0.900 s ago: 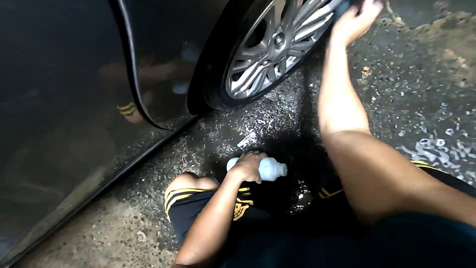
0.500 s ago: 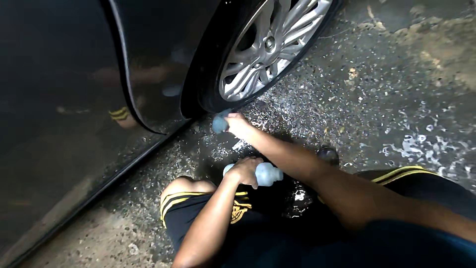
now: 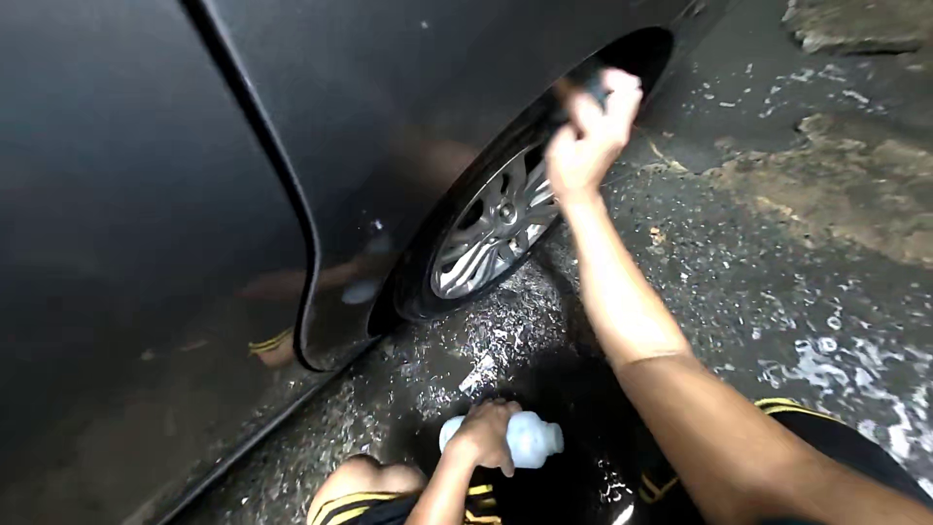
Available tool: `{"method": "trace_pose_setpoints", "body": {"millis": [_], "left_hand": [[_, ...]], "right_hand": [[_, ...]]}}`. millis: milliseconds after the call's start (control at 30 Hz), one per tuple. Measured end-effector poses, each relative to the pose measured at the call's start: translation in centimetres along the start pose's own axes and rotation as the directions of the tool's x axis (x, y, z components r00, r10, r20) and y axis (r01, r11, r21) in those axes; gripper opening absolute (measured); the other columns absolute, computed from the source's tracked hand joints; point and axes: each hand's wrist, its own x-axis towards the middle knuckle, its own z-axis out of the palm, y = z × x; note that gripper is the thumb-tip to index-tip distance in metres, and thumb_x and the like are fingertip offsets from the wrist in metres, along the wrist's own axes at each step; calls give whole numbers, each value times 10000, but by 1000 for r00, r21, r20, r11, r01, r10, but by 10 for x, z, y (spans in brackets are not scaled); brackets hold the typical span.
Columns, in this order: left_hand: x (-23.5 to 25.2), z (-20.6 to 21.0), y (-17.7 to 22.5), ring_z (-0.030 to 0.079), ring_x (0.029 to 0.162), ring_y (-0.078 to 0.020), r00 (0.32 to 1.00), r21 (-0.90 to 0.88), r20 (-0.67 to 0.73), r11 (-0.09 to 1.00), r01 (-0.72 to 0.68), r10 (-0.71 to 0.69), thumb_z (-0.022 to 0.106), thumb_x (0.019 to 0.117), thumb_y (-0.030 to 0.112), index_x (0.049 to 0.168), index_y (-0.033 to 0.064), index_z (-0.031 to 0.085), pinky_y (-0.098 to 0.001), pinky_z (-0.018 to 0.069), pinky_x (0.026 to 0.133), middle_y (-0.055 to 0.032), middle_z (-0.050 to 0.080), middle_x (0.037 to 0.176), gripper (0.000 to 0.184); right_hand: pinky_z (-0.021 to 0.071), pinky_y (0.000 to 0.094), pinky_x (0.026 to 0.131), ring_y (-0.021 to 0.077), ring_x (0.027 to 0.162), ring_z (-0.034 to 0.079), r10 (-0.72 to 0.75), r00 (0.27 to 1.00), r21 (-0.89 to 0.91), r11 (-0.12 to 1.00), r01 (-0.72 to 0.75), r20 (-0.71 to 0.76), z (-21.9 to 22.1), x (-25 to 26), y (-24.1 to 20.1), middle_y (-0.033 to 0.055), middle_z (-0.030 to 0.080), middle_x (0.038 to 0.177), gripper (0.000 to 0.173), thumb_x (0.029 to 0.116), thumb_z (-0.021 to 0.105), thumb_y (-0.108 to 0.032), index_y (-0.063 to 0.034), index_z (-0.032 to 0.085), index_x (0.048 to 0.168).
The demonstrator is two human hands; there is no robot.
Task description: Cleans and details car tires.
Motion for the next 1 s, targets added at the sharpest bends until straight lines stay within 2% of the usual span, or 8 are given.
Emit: {"method": "trace_pose_setpoints", "body": {"millis": [133,233,300,367,500,600,833,1000], "left_hand": [[4,-4,9,577,1292,-298,996,-28,-86,999,35,-38,964,560,353,1392,244,575,-594,489,1051,-57,613,1397,925],[13,-4,39,553,1313,-291,981,-26,-164,994,103,-106,936,581,356,1440,269,547,-579,483,1052,-47,598,1410,947],[11,-5,66,539,1332,-291,966,-48,-194,986,162,-168,908,597,338,1442,292,544,-588,489,1040,-35,587,1425,922],[8,-6,91,543,1333,-287,942,-142,-229,966,218,-246,894,613,388,1446,292,543,-599,492,1031,-36,588,1430,909],[-18,-11,129,621,1250,-300,855,-517,-297,824,230,-425,958,580,426,1415,113,569,-555,515,1057,-135,654,1334,973],[-59,-58,182,648,1201,-303,805,-647,-257,714,268,-535,971,583,406,1429,87,527,-546,517,1039,-163,676,1278,1007],[-125,-274,404,664,1163,-342,895,-199,-374,963,179,-244,925,631,454,1413,83,548,-568,540,1001,-178,676,1271,945],[-101,-443,590,603,1273,-329,939,237,-338,971,25,58,876,662,448,1479,154,506,-581,503,1047,-127,619,1399,944]], "right_hand": [[452,413,1111,292,1313,539,691,719,-252,710,-658,72,6,-42,130,184,581,1379,420,946,521,-102,-128,687,1331],[492,600,1015,401,1265,573,962,155,-326,224,-919,223,11,-150,162,265,585,1367,381,999,562,-172,-38,617,1352],[523,616,912,407,1192,583,901,-249,-433,-77,-898,356,1,-222,132,264,567,1343,426,1013,559,-229,-38,545,1393],[518,600,928,402,1209,576,741,-491,-564,-184,-805,459,-20,-255,88,259,559,1364,457,1014,589,-251,-23,521,1405],[476,631,1010,409,1297,550,644,-524,-731,82,-677,558,-98,-174,67,223,549,1447,501,1011,626,-301,-133,539,1475],[505,623,984,386,1302,558,649,-493,-643,-7,-766,579,-193,-76,93,162,506,1519,692,951,691,-445,-279,423,1567],[543,543,1007,310,1284,589,753,-478,-248,-409,-878,452,-451,205,77,145,560,1454,661,983,646,-460,-173,428,1537],[570,536,934,320,1189,636,762,-482,66,-560,-826,432,-509,345,72,156,617,1355,554,976,654,-414,-129,523,1433]]}}
